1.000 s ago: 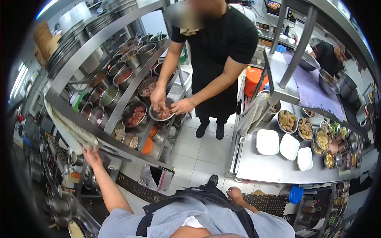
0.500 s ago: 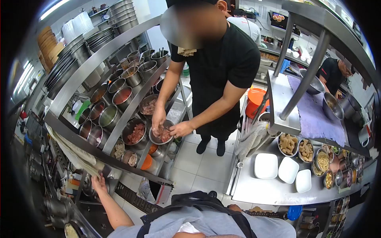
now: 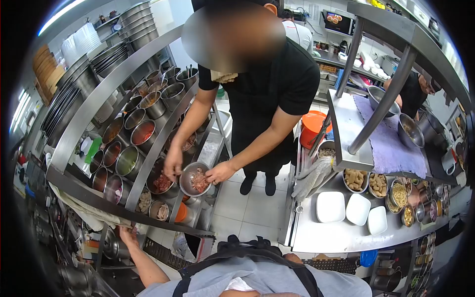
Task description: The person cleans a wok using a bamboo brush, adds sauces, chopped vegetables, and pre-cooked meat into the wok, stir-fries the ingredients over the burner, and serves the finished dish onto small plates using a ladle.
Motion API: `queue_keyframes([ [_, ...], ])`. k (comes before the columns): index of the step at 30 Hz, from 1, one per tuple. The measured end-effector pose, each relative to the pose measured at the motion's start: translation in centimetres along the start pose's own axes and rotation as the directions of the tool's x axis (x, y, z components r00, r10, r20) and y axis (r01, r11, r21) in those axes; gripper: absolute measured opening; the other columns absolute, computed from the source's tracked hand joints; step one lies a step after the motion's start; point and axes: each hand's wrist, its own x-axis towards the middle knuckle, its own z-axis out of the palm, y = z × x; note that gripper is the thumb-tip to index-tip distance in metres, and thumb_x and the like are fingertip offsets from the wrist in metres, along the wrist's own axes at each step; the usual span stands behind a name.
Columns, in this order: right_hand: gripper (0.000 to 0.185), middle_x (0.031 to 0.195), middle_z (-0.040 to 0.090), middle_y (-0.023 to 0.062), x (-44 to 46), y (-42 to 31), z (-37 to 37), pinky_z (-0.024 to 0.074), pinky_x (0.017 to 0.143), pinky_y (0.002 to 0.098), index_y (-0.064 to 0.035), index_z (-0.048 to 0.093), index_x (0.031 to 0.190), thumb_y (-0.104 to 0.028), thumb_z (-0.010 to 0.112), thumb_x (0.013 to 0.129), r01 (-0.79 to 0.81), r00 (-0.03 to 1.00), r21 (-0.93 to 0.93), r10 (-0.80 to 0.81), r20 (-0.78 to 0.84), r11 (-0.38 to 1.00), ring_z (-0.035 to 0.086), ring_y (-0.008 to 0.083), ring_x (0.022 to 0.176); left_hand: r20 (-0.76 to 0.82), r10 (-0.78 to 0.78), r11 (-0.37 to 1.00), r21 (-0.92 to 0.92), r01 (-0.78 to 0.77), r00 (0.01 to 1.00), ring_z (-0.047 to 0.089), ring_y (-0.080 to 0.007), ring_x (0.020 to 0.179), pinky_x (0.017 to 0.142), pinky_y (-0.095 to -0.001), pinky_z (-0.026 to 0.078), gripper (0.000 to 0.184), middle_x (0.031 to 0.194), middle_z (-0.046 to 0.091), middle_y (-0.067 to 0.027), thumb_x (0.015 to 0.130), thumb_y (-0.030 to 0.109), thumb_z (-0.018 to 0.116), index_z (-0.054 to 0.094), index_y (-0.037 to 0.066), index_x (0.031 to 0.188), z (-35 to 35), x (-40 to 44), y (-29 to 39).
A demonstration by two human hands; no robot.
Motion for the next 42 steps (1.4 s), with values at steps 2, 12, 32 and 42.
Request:
queue_keyframes([
  [2, 0.036, 0.090, 0.066, 0.0201, -1.5, -2.0, -1.9, 0.0519, 0.077, 0.0457, -0.0047, 0.067, 0.093, -0.037, 0.057, 0.079, -0.003, 1.000, 0.016, 0.003, 0.007, 1.000, 0.064, 0.0369, 0.086, 0.075, -0.170, 0.980, 0.121, 0.160, 0.983, 0.053, -0.0158, 0.076, 0.069, -0.0347, 0.047, 0.027, 0.090, 0.058, -0.0054, 0.080, 0.011, 0.051, 0.061, 0.011, 0.105, -4.8, 3.3, -5.2],
  [12, 0.023, 0.092, 0.066, 0.0190, -5.5, -4.3, -0.8, 0.0521, 0.078, 0.0440, -0.0067, 0.069, 0.087, -0.025, 0.061, 0.077, -0.217, 0.923, 0.137, 0.249, -0.294, 0.967, 0.064, 0.0357, 0.088, 0.263, -0.837, 0.285, 0.958, -0.027, 0.479, 0.056, -0.0187, 0.076, 0.069, -0.0352, 0.048, 0.025, 0.087, 0.060, -0.0066, 0.075, 0.012, 0.056, 0.063, 0.011, 0.099, 6.6, -11.4, -25.4],
  [32, 0.018, 0.081, 0.067, 0.0181, -25.8, -25.2, 29.3, 0.0520, 0.076, 0.0430, -0.0038, 0.070, 0.075, -0.016, 0.057, 0.074, -0.260, -0.333, 0.801, 0.829, 0.450, -0.539, 0.065, 0.0345, 0.078, 0.042, -0.996, 0.087, 0.367, -0.926, -0.077, 0.062, -0.0244, 0.076, 0.069, -0.0362, 0.051, 0.023, 0.081, 0.065, -0.0088, 0.065, 0.014, 0.067, 0.066, 0.009, 0.088, 25.5, -30.8, -41.3],
  [42, 0.052, 0.107, 0.063, 0.0231, -51.0, -12.1, 35.9, 0.0461, 0.087, 0.0439, -0.0040, 0.052, 0.126, -0.031, 0.059, 0.082, 0.261, -0.825, 0.923, 0.431, 0.366, -0.283, 0.062, 0.0369, 0.096, -0.338, -0.660, 0.751, -0.264, -0.605, -0.671, 0.061, -0.0241, 0.062, 0.057, -0.0372, 0.052, 0.037, 0.081, 0.066, -0.0084, 0.065, 0.011, 0.066, 0.065, 0.011, 0.102, 17.1, -48.4, -49.2],
])
